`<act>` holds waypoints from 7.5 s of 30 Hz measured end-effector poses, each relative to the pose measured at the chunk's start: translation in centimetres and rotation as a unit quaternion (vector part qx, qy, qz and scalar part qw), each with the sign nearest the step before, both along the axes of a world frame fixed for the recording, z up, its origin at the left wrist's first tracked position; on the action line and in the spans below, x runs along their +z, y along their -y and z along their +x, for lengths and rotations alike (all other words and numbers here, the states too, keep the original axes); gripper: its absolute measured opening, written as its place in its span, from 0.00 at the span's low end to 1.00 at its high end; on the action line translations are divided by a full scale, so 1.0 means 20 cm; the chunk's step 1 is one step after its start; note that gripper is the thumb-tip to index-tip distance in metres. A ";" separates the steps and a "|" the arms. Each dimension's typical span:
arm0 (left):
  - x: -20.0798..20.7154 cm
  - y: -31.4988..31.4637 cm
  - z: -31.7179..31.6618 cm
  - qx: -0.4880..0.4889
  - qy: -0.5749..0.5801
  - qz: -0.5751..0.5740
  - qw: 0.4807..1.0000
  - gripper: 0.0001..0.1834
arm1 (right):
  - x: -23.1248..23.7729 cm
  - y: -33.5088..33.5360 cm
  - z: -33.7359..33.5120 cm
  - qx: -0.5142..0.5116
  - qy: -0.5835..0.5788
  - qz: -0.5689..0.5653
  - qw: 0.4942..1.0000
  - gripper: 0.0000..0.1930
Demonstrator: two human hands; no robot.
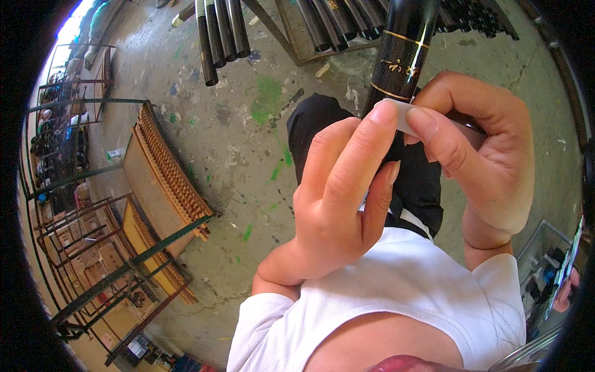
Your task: The person picks up several black tubes one by one and wraps white tape around one end of each tube before placing them back on a stack. They also adjust a black tool belt around their waist between handling the tubes.
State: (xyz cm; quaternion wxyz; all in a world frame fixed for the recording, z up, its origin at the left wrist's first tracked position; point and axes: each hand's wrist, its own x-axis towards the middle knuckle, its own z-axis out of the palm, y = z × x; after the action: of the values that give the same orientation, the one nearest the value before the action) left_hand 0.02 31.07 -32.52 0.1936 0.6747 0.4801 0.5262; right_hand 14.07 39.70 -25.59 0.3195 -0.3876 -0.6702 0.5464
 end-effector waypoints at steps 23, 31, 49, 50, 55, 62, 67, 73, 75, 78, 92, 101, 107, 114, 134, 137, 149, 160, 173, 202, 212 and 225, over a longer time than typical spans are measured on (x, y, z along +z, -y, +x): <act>0.02 0.00 0.06 0.042 0.137 0.015 0.990 0.29 | 0.03 0.03 0.00 -0.012 -0.041 -0.059 0.997 0.07; 0.00 0.00 0.06 0.035 0.157 0.029 0.987 0.28 | 0.01 0.03 0.01 -0.007 -0.047 -0.023 0.999 0.08; 0.01 0.02 0.07 0.033 0.139 0.040 0.989 0.27 | 0.00 0.05 0.02 -0.012 -0.051 -0.006 0.999 0.07; 0.01 0.01 0.07 0.033 0.139 0.045 0.989 0.27 | 0.00 0.05 0.02 -0.012 -0.052 -0.012 0.999 0.07; 0.01 0.01 0.08 0.035 0.157 0.032 0.986 0.28 | 0.02 0.06 0.02 -0.025 -0.012 -0.019 0.999 0.08; -0.05 -0.01 0.07 0.084 0.098 0.102 0.986 0.34 | -0.05 0.02 0.07 -0.001 0.064 0.053 0.997 0.09; -0.04 0.00 0.11 0.135 0.087 0.086 0.983 0.34 | -0.01 0.06 0.07 -0.009 0.057 0.021 0.998 0.08; -0.02 0.05 0.09 0.135 -0.062 0.019 0.989 0.38 | -0.01 0.08 0.02 -0.031 -0.004 -0.023 0.999 0.06; -0.01 0.04 0.08 0.138 -0.091 0.060 0.984 0.32 | -0.02 0.08 0.01 -0.020 -0.002 -0.013 1.000 0.06; -0.01 0.01 0.08 0.148 -0.119 0.123 0.974 0.28 | -0.03 0.07 0.02 -0.009 0.012 0.000 1.000 0.05; -0.01 0.02 0.06 0.146 -0.110 0.091 0.979 0.28 | -0.04 0.05 0.01 -0.001 0.009 -0.022 1.000 0.06; -0.02 -0.01 0.07 0.150 -0.092 0.107 0.979 0.27 | -0.03 0.05 0.02 0.001 0.012 -0.018 1.000 0.05; -0.03 0.00 0.07 0.138 -0.055 0.095 0.984 0.27 | -0.04 0.05 0.02 -0.001 0.017 -0.015 1.000 0.05; -0.02 0.00 0.07 0.129 -0.071 0.081 0.986 0.27 | -0.04 0.05 0.02 0.000 0.017 -0.021 1.000 0.06; -0.08 0.04 0.07 0.112 0.011 0.055 0.992 0.28 | -0.05 0.06 0.02 0.004 0.026 -0.004 1.000 0.07; -0.08 0.04 0.07 0.115 0.053 0.029 0.992 0.30 | -0.05 0.06 0.04 0.013 0.061 0.029 0.998 0.07; 0.03 0.07 -0.04 0.048 0.393 -0.283 0.874 0.24 | -0.15 -0.07 0.25 0.064 0.141 -0.034 0.987 0.13; 0.02 0.08 -0.01 0.051 0.484 -0.253 0.836 0.23 | -0.08 0.00 0.24 0.020 0.189 -0.001 0.982 0.17; 0.00 0.09 -0.05 0.004 0.502 -0.263 0.824 0.30 | -0.09 -0.05 0.16 0.061 0.180 0.015 0.982 0.16; -0.04 0.06 -0.07 -0.077 0.524 -0.248 0.811 0.22 | -0.09 -0.01 0.11 0.056 0.175 0.097 0.978 0.14; -0.01 0.08 -0.01 0.021 0.491 -0.257 0.832 0.33 | -0.11 -0.03 0.05 0.083 0.130 0.069 0.986 0.12; -0.05 0.07 -0.05 -0.060 0.544 -0.248 0.799 0.22 | -0.20 -0.04 0.02 0.061 0.014 -0.020 0.998 0.12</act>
State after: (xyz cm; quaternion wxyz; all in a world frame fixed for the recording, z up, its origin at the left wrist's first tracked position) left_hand -0.89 29.62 -33.60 0.6151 0.2335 0.3684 0.6568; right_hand 14.53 40.57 -29.69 0.2685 -0.3596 -0.6862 0.5725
